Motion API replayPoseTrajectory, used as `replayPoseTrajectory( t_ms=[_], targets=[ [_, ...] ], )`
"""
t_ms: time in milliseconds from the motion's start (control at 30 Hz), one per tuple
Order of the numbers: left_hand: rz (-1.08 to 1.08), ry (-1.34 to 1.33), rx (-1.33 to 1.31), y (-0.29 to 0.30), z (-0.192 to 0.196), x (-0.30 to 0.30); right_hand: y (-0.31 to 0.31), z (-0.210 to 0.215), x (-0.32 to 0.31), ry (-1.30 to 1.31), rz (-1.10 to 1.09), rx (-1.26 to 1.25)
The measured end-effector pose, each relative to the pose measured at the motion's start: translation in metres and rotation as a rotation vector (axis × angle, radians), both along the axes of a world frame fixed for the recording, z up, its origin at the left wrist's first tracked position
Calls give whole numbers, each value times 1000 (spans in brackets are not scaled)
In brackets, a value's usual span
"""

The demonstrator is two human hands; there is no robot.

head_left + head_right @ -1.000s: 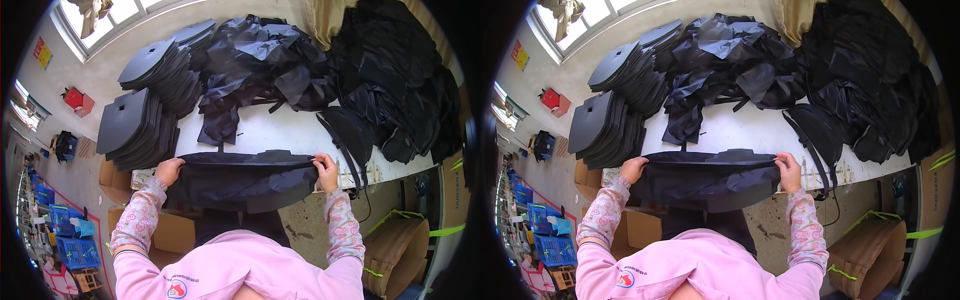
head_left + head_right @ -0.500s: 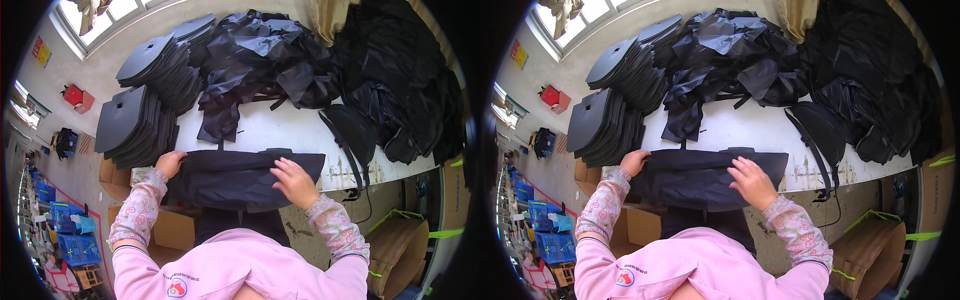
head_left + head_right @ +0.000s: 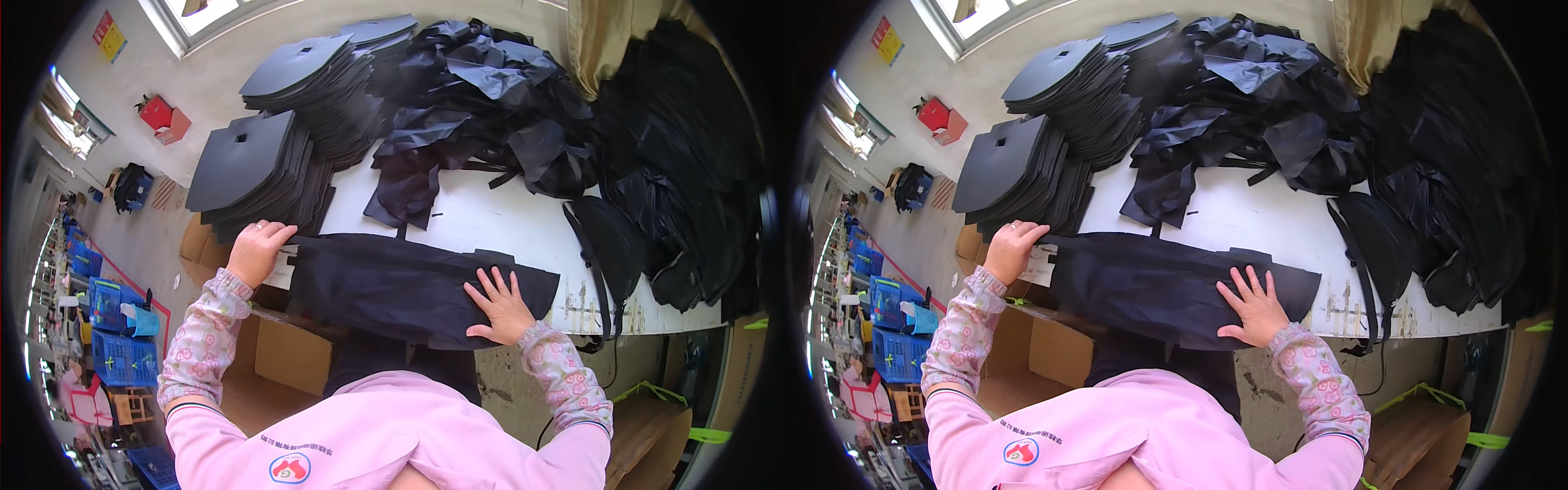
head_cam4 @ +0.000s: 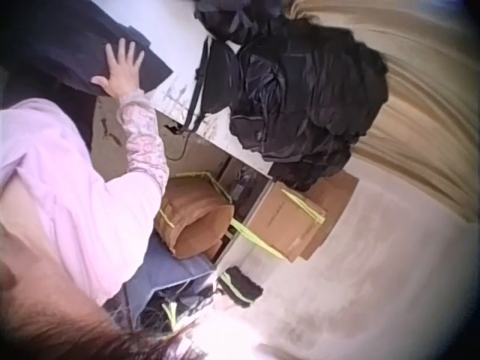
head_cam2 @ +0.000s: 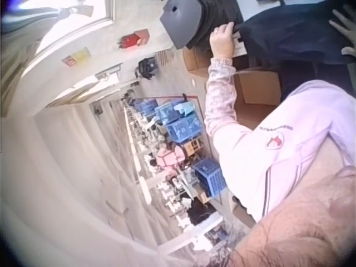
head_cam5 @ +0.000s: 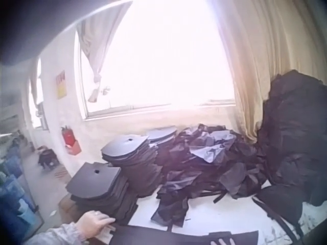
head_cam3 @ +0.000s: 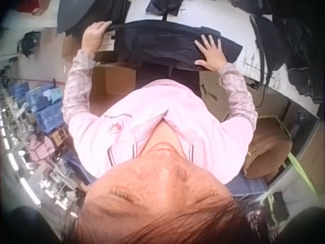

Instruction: The recorder is folding and stacking black fabric panels, possibly for bags or outdoor gear, at a factory workstation.

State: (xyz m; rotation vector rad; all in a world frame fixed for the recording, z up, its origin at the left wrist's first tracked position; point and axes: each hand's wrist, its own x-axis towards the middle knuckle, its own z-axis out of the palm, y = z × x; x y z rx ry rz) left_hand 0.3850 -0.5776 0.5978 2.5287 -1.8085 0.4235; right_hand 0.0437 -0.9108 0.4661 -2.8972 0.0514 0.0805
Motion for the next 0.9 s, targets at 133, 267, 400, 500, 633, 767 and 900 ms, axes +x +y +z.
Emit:
replayPoseTrajectory(
  t_ms=[133,267,400,500,633,767,900],
  targets=[
    [-221,-86,-179,-33,25,-26,14,77,57,-264,-2,294],
    [-431,88,-294,-79,17,-64,70,106,146,-477,194,1165],
    [-177,47,-349,-68,68,-44,58,81,167,-219,188,1486],
    [280,34,-380,4,58,48,61,81,159,-281,2,1586],
    [380,340,-182,29,56,84,62,74,159,-182,-21,1631],
    [335,494,-212,26,72,91,58,74,159,-163,-52,1587],
    [280,582,-223,40,71,106,66,73,162,-185,-80,1662]
  ],
)
